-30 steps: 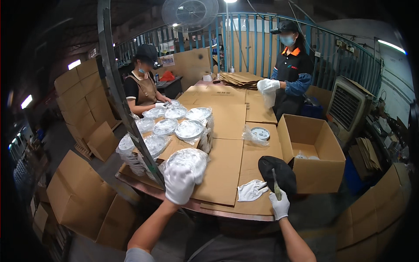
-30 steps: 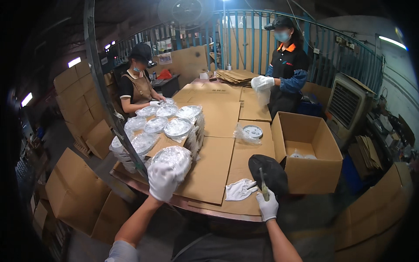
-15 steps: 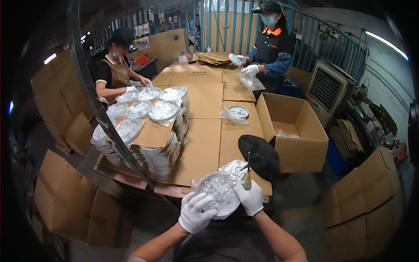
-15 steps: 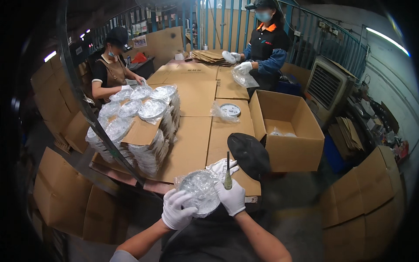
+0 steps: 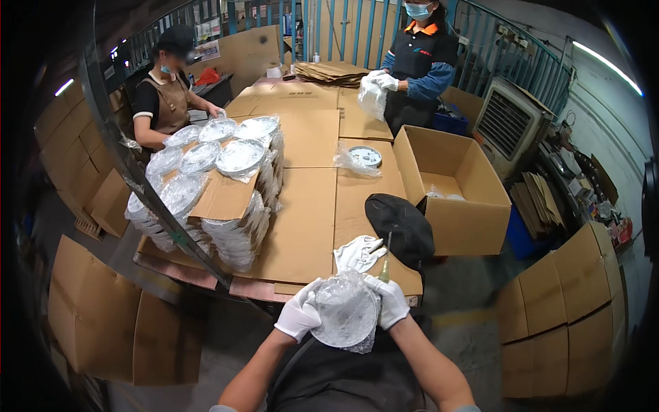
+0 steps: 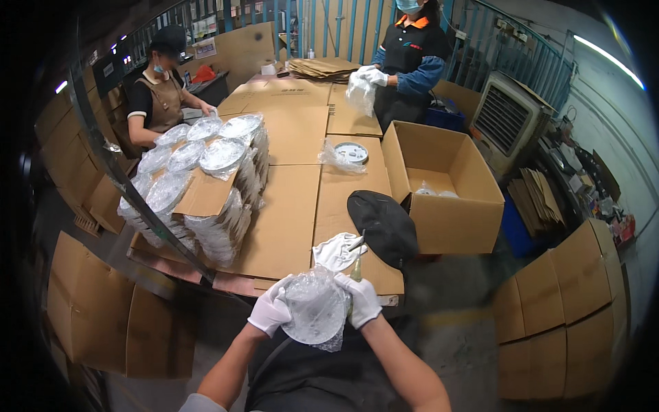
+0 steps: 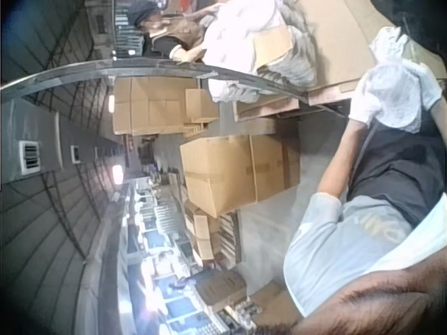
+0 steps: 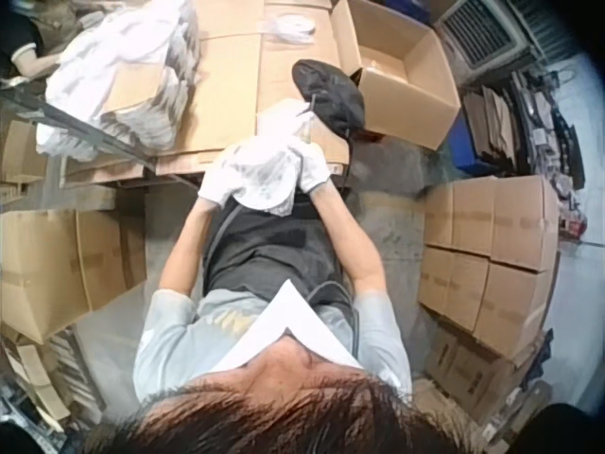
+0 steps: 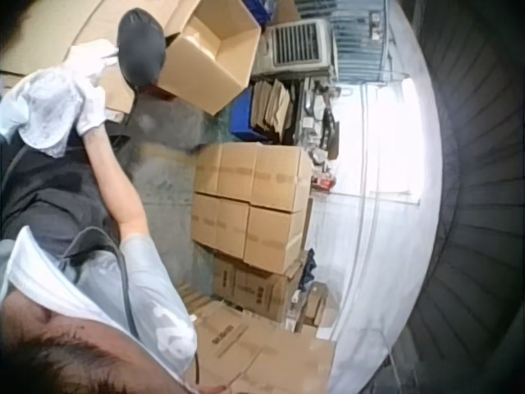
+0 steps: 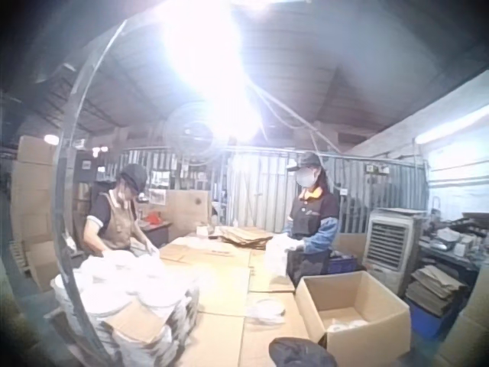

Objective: The person deburrs circular metal components by scraping them with a scraping tool while wearing white gloves.

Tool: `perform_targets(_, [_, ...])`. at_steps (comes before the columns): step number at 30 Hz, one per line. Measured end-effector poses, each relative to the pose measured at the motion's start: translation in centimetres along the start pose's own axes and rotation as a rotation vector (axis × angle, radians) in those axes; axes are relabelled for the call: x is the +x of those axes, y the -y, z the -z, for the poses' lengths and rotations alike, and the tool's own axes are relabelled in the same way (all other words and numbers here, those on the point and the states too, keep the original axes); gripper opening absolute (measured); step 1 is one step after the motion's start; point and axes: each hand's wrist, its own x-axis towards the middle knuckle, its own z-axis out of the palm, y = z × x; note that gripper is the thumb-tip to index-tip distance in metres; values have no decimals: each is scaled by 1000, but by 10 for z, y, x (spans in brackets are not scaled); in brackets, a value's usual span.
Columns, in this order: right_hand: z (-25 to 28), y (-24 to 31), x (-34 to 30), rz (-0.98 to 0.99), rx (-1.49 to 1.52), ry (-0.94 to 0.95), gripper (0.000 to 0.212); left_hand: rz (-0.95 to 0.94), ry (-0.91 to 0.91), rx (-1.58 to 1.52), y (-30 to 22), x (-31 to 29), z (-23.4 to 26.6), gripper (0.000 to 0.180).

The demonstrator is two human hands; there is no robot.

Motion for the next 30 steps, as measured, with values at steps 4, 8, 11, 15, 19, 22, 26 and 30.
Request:
perform_targets(4, [44,-62,32,616,-624,76,26,-3,-107,-85,25,9,-12,65])
perform_targets(8, [48,-62,12,676,-1117,83,29,-32,-72,-8,30,5,-8,62])
perform_targets(11, [24,-43,-13,540,-904,-61,32,-84,-269,-116,40,10,-15,52])
perform_targets(15, [12,-23,-31,278,-317,-125,37,-181,-457,-101,44,23,-27,47])
perform_targets(19, [2,-24,-48,301,-680,-165,38,-218,-516,82,46,21,-28,44])
perform_targets(22, [22,-42,-63,429,-787,-336,31,-173,-459,35,41,17,-45,42])
perform_targets(26, [32,-52,-98,441,-460,-366,21,-113,-377,-204,45,9,-65,43])
perform_targets(30, [46,-82,-99,316,-577,-217,21,-119,-469,-471,53,12,-56,72])
